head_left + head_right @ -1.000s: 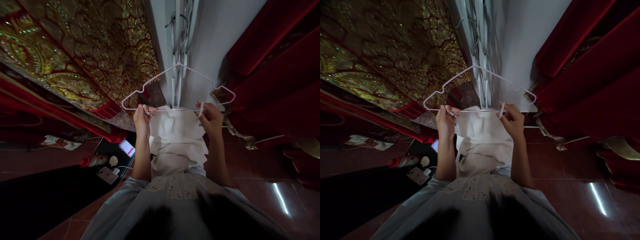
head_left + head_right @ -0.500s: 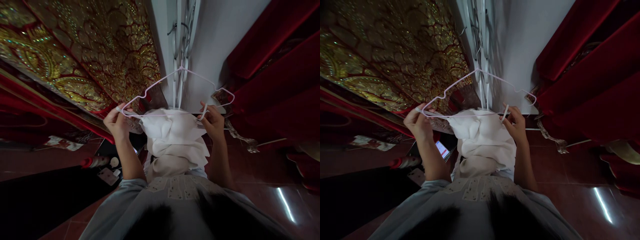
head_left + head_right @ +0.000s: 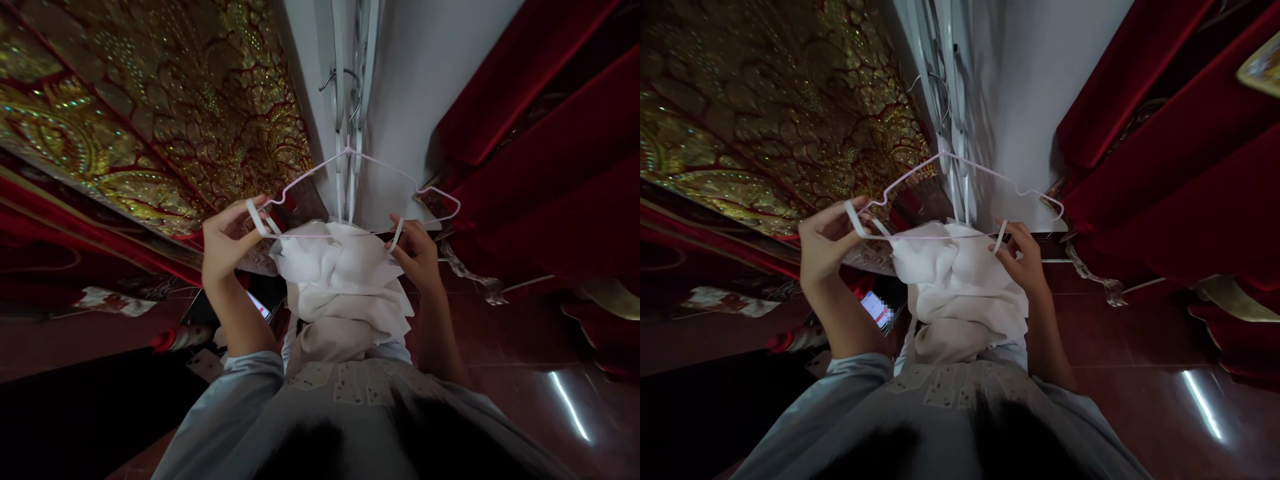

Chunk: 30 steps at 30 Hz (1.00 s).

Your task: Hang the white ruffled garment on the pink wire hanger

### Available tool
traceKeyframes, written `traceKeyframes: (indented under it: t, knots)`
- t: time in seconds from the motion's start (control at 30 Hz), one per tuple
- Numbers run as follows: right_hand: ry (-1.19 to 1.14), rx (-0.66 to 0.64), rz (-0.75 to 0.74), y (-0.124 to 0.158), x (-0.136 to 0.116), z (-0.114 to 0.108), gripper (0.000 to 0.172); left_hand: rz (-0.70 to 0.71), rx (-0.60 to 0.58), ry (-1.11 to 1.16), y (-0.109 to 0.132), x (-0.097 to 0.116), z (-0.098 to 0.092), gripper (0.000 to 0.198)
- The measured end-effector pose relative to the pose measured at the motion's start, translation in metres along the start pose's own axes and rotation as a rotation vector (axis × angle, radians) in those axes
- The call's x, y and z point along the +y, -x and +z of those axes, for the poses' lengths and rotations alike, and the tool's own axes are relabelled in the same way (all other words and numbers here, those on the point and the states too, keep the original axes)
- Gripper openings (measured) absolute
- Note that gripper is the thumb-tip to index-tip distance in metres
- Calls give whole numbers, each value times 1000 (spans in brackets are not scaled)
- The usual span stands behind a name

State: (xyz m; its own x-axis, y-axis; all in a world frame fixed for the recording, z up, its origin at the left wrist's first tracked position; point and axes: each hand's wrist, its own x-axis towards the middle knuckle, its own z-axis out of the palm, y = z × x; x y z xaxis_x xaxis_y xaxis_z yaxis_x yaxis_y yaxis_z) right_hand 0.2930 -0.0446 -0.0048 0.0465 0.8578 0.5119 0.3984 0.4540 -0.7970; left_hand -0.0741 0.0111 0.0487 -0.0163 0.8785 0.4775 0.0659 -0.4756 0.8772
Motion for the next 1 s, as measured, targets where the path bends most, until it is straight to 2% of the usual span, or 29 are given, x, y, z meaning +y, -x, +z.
traceKeyframes:
  t: [0.1,0.17,0.23,0.4,0.47,0.53,0.6,0.77,0.93,1.0]
  knots:
    - [15,13,5,5,0,7,47,27,41,-138,-14,14,19,20]
    - [26,40,13,7,-1,10,48,7,69,-166,-17,16,30,15]
    - [34,62,9,8,-1,11,49,-37,114,-143,-13,10,36,16]
    - [26,36,-35,6,-1,10,48,-155,476,41,11,-22,46,32]
    - [19,27,-47,6,-2,11,48,-118,549,17,16,-30,49,39]
    - [16,16,-40,8,-2,14,48,-33,572,-83,15,-30,48,41]
    - [15,-4,-17,10,-3,17,48,40,532,-197,10,-24,42,35]
    - [10,12,17,11,-3,23,48,171,313,-387,-3,7,28,11]
    - [-3,26,5,8,-2,23,45,147,60,-411,-10,32,36,8]
    - [4,21,7,8,-3,22,44,132,41,-364,-10,30,39,13]
